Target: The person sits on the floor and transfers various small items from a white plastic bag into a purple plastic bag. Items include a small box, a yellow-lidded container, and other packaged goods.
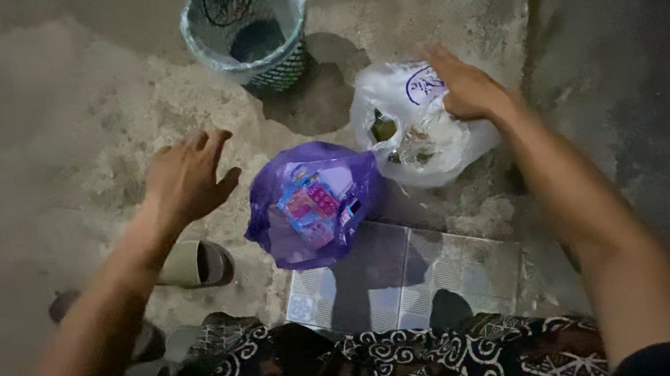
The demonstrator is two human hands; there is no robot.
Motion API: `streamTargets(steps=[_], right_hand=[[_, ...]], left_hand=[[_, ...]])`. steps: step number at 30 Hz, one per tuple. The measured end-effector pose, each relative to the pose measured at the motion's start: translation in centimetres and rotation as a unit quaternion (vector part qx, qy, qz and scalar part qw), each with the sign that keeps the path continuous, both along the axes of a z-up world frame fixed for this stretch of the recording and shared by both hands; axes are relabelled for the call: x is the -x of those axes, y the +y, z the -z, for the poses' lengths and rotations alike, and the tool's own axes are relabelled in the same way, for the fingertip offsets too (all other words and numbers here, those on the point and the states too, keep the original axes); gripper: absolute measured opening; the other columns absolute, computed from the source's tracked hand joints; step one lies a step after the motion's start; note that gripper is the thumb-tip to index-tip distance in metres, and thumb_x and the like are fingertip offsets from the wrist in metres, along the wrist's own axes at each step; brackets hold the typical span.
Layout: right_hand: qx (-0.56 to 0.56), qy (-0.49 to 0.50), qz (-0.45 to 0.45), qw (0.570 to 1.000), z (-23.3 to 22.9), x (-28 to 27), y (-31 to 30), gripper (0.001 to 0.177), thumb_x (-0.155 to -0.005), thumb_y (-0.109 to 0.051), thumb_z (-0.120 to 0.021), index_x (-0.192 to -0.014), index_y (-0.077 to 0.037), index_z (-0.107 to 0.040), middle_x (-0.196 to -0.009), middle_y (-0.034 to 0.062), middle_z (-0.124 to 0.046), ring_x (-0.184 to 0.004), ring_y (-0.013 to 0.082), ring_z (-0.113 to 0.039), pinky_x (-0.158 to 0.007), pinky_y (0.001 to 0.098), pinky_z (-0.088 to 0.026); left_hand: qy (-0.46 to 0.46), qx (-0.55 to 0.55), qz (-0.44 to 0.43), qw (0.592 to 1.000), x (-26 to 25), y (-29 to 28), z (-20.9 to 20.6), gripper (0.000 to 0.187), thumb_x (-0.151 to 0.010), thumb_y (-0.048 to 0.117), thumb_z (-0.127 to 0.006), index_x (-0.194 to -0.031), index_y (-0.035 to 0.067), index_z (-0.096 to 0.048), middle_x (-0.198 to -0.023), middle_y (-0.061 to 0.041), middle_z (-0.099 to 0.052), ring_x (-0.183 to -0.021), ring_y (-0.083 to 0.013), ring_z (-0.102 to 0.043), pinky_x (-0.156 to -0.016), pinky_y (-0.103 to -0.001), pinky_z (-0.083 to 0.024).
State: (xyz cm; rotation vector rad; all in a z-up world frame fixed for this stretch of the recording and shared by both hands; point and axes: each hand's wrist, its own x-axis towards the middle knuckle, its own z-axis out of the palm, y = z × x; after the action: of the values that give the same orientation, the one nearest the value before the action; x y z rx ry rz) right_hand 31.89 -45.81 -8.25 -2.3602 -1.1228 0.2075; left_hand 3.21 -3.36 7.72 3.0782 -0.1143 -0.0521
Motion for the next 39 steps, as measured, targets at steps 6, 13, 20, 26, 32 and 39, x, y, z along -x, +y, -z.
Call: streamTargets(steps=[6, 13, 20, 26, 32, 39], right_hand=[[0.156, 0.161, 0.007, 0.975, -1.9, 1.5, 1.5, 0.043, -0.083, -0.009, -0.059, -0.123, -0.012, -0.072, -0.124, 0.0145, -0.075, -0.116, 0.0300, -0.072, -0.104, 0.0398, -0.054], [0.338, 0.131, -0.031, 0.932, 0.4, 2.8, 3.7, 0.088, -0.073, 0.006, -0.052, -0.154, -0.026, -0.043, -0.144, 0.0209, -0.055, -0.130, 0.0378, -0.056, -0.111, 0.0430, -0.043], [0.038, 0.048, 0.012, 0.998, -2.5, 1.9, 1.4, 0.096, -0.066, 0.012, -0.047, -0.158, -0.013, -0.037, -0.154, 0.0265, -0.045, -0.127, 0.0448, -0.057, -0.105, 0.0474, -0.046], [0.226, 0.122, -0.001, 0.967, -0.4, 2.2, -1.4, 0.047, -0.088, -0.009, -0.059, -0.131, -0.025, -0.071, -0.137, 0.0098, -0.075, -0.124, 0.0267, -0.074, -0.109, 0.0382, -0.057], [0.370, 0.030, 0.090, 0.924, 2.3, 2.1, -3.3, 0.053, -0.104, -0.024, -0.047, -0.156, -0.036, -0.043, -0.157, 0.0103, -0.048, -0.126, 0.0460, -0.057, -0.103, 0.0534, -0.048], [0.436, -0.026, 0.075, 0.896, 0.1, 3.3, -3.2, 0.070, -0.091, -0.030, -0.062, -0.158, -0.025, -0.040, -0.146, 0.0175, -0.056, -0.127, 0.0379, -0.061, -0.102, 0.0520, -0.050]], left_hand=[[0.005, 0.145, -0.023, 0.989, -2.1, -2.1, 3.7, 0.052, -0.093, 0.040, -0.068, -0.137, 0.014, -0.057, -0.122, -0.017, -0.064, -0.108, -0.0392, -0.064, -0.087, -0.051, -0.052], [-0.023, 0.185, 0.139, 0.973, -7.8, -12.6, 8.1, 0.055, -0.087, 0.046, -0.069, -0.136, 0.022, -0.062, -0.125, -0.017, -0.063, -0.118, -0.0402, -0.060, -0.099, -0.053, -0.048], [0.116, 0.059, 0.161, 0.978, -11.7, -19.1, 10.8, 0.059, -0.090, 0.063, -0.056, -0.143, 0.037, -0.055, -0.129, -0.021, -0.059, -0.120, -0.0413, -0.058, -0.096, -0.055, -0.047], [0.142, 0.071, 0.124, 0.979, -13.1, -18.7, 14.6, 0.076, -0.087, 0.059, -0.061, -0.150, 0.018, -0.047, -0.127, -0.020, -0.064, -0.119, -0.0375, -0.062, -0.096, -0.056, -0.048], [0.024, 0.189, 0.115, 0.975, -14.7, -16.5, 19.0, 0.071, -0.092, 0.051, -0.062, -0.142, 0.003, -0.051, -0.130, -0.024, -0.062, -0.116, -0.0432, -0.063, -0.094, -0.054, -0.049], [0.190, 0.255, 0.165, 0.934, -13.7, -15.7, 19.3, 0.059, -0.094, 0.048, -0.058, -0.144, 0.017, -0.058, -0.131, -0.023, -0.066, -0.119, -0.0416, -0.063, -0.103, -0.050, -0.049]])
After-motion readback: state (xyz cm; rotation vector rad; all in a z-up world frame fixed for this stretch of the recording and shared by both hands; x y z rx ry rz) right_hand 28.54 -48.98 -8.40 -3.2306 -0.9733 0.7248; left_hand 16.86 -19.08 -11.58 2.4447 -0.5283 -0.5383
